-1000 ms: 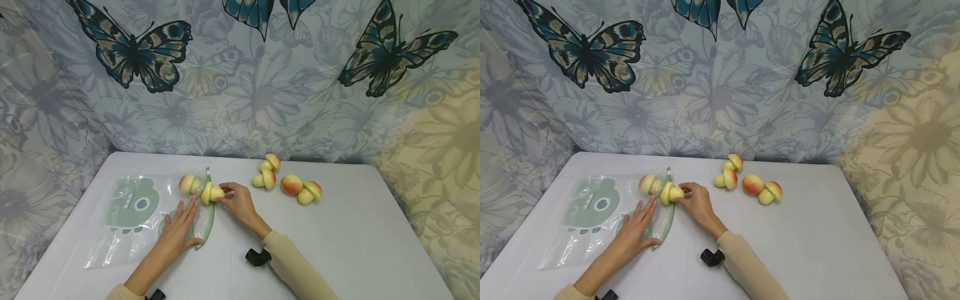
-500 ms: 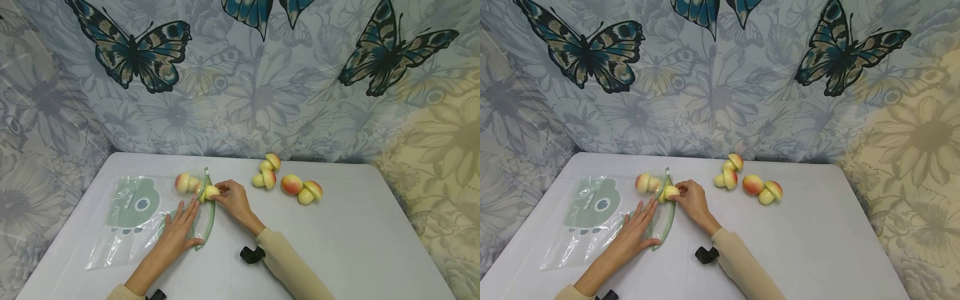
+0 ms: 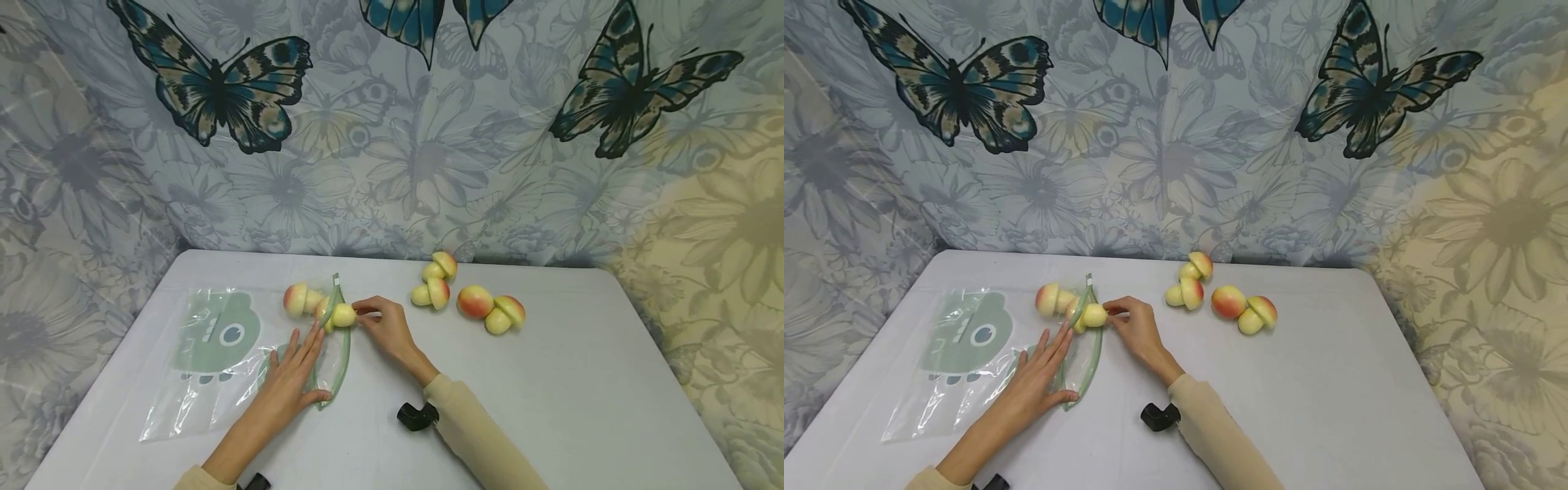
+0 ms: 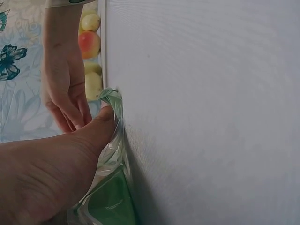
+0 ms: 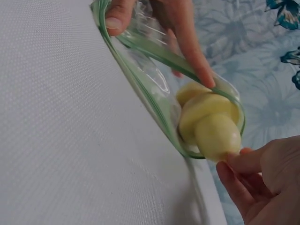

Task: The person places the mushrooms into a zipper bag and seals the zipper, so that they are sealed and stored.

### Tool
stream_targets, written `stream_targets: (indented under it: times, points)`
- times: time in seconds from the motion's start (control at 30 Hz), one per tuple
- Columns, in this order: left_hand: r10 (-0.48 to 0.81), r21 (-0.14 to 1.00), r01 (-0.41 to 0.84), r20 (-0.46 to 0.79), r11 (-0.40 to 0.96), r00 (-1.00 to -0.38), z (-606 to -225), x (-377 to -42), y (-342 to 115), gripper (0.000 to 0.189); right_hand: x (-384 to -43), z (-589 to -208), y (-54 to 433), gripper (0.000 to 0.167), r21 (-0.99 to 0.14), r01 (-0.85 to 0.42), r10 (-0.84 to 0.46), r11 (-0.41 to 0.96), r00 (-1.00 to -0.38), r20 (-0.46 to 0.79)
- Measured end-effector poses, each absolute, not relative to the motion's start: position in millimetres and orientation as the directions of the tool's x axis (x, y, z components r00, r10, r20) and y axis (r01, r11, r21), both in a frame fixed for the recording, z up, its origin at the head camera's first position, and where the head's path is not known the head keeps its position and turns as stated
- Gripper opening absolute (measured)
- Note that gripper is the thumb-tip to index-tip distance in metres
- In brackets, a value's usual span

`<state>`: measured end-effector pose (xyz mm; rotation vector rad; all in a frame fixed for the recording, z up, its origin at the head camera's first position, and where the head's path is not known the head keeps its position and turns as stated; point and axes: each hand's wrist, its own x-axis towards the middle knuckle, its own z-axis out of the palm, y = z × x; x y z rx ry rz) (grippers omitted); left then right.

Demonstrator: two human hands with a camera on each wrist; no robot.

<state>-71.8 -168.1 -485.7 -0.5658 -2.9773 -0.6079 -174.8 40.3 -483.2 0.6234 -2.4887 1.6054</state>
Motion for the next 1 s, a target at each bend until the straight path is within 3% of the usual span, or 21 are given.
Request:
stream_targets:
  times: [0.3,0.7,1.0]
  points:
    - [0.347,0.356,0.374,0.139,0.857,-0.928,-486.3,-71.4,-168.6,0.109,-175.4,-484.8,38.2,0.019,-0.857,-0.387,-0.260,0.341,-0.915,0.310]
    - [0.342,0.356,0.364,0.123,0.861,-0.931,-487.0,-72.1,-168.0,0.110,-177.1,-484.7,38.6,0.022,-0.896,-0.286,-0.270,0.339,-0.942,0.199]
    - [0.347,0.353,0.368,0.122,0.861,-0.930,-487.7,-72.7,-167.5,0.109,-179.4,-484.7,36.0,0.022,-0.898,-0.294,-0.277,0.327,-0.938,0.206]
